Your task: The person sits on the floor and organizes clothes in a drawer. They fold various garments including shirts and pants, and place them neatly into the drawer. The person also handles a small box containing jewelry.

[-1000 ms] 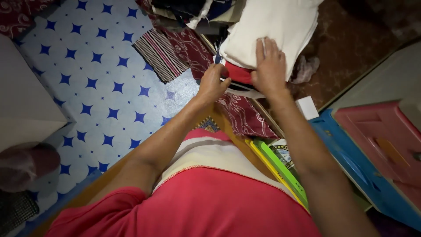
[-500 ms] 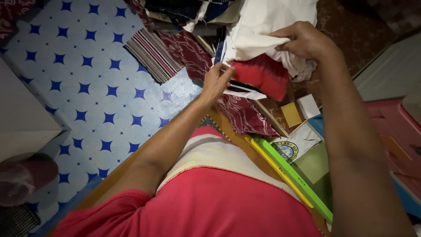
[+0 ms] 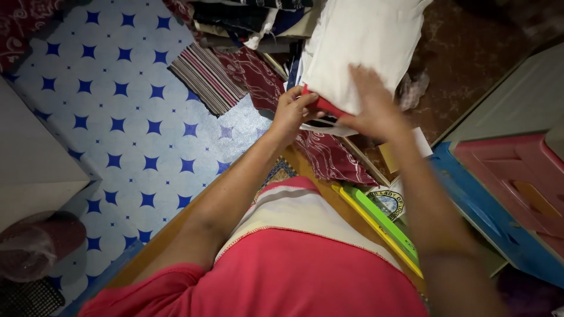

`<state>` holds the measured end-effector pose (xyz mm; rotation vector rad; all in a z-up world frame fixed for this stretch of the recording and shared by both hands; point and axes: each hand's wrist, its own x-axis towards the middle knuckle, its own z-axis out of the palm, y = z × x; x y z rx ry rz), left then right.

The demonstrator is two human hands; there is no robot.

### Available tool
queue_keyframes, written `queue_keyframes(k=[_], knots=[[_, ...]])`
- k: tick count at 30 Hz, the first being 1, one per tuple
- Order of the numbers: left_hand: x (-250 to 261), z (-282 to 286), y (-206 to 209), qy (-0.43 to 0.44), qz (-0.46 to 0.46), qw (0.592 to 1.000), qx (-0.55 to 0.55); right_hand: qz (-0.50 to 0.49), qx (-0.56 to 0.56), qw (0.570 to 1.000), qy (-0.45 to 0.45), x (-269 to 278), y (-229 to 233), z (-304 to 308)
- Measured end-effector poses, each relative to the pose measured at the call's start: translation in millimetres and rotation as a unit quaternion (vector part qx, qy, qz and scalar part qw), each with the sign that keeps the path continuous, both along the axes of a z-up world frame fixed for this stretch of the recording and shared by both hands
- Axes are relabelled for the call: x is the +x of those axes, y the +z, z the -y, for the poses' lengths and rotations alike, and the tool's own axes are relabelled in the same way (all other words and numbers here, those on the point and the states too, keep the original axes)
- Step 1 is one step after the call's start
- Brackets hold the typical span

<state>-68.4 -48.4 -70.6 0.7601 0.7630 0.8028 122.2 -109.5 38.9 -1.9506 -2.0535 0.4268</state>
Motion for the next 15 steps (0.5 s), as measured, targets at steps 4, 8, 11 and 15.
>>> queue_keyframes(k=[4, 8, 11, 15], knots=[[6, -2, 20, -0.054, 0.059, 0.997, 0.003, 0.103, 0.12, 0.986, -0.053, -4, -34, 3], [30, -22, 38, -0.115, 0.223, 0.952, -0.172, -0.03, 0.151, 0.985, -0.083, 37, 6, -6], [48, -47, 51, -0.167, 0.363, 0.908, -0.124, 0.063, 0.184, 0.981, -0.02, 34, 54, 24], [75, -69, 51, -0.165, 0.232, 0.946, -0.154, 0.192, 0.14, 0.971, 0.005, -9, 62, 76]])
